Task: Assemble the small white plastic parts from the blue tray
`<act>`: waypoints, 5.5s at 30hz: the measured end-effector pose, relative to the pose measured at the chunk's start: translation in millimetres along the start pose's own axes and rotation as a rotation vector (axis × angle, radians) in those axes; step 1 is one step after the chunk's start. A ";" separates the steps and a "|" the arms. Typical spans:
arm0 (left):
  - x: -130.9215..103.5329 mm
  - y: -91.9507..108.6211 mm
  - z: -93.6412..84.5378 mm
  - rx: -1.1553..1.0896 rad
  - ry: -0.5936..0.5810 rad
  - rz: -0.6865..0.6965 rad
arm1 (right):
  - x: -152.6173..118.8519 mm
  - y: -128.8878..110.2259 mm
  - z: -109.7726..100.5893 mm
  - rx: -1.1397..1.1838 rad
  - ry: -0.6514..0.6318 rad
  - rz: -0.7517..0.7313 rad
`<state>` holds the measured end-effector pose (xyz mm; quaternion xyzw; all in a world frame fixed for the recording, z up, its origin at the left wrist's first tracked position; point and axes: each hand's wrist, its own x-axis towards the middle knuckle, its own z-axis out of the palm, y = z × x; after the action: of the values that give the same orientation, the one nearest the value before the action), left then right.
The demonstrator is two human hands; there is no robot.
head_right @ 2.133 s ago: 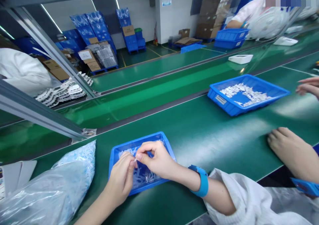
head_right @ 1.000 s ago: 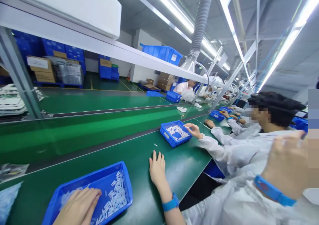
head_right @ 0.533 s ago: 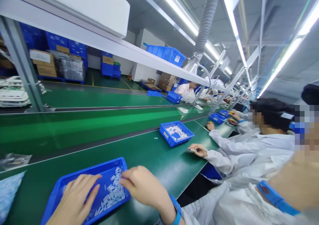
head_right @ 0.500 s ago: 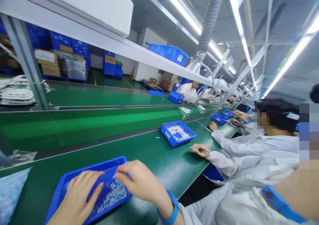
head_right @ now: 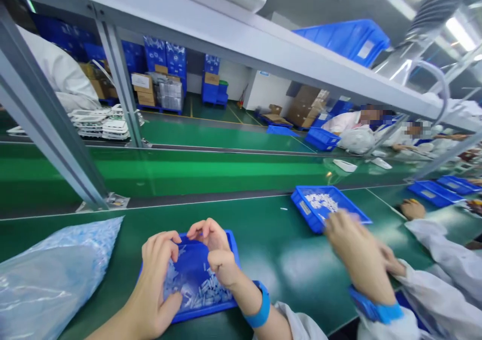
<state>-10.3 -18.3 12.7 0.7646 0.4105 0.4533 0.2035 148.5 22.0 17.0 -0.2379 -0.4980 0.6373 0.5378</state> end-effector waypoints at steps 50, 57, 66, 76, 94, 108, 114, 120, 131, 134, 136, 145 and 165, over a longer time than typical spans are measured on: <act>5.7 -6.2 5.2 0.030 -0.237 -0.270 | -9.9 8.8 -8.1 -0.668 0.183 0.087; 7.0 -3.7 4.5 0.197 -0.463 -0.273 | -26.1 7.3 -10.1 -0.755 0.194 -0.119; 7.3 -0.9 4.1 0.295 -0.462 -0.286 | -19.3 -5.4 -16.4 -0.795 0.219 -0.101; 18.4 1.0 -8.9 0.547 -0.644 -0.145 | -7.7 -24.8 -22.7 -1.417 -0.494 0.163; 29.9 2.8 -3.6 0.599 -0.848 -0.099 | -2.3 -6.1 -31.8 -1.416 -0.309 -0.107; 23.4 -7.5 15.5 0.056 -0.304 -0.426 | -9.3 11.2 -21.4 -0.504 0.117 0.164; 21.5 -11.8 17.2 -0.053 -0.204 -0.510 | -12.3 16.3 -22.6 -0.653 0.041 0.043; 21.6 -14.9 18.2 -0.166 -0.193 -0.518 | -13.5 8.4 -20.2 -0.766 0.037 -0.079; 21.5 -5.4 4.1 -0.354 -0.334 -0.398 | -12.5 1.5 -14.3 -0.386 0.137 -0.048; 20.4 -4.5 1.0 -0.411 -0.329 -0.398 | -9.5 0.1 -15.5 -0.291 0.135 -0.046; 19.5 -4.9 -0.1 -0.431 -0.322 -0.373 | -8.4 -1.6 -16.6 -0.267 0.120 -0.047; 20.3 -5.5 -1.2 -0.448 -0.292 -0.206 | -19.5 -7.9 -11.7 -0.232 0.076 -0.023; 18.3 -4.9 2.3 -0.393 -0.247 -0.039 | -21.3 -7.5 -3.9 -0.080 0.103 -0.037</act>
<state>-5.9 -0.5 17.8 0.7519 0.3010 0.4234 0.4059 161.7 3.3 17.2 -0.2823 -0.4990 0.5938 0.5646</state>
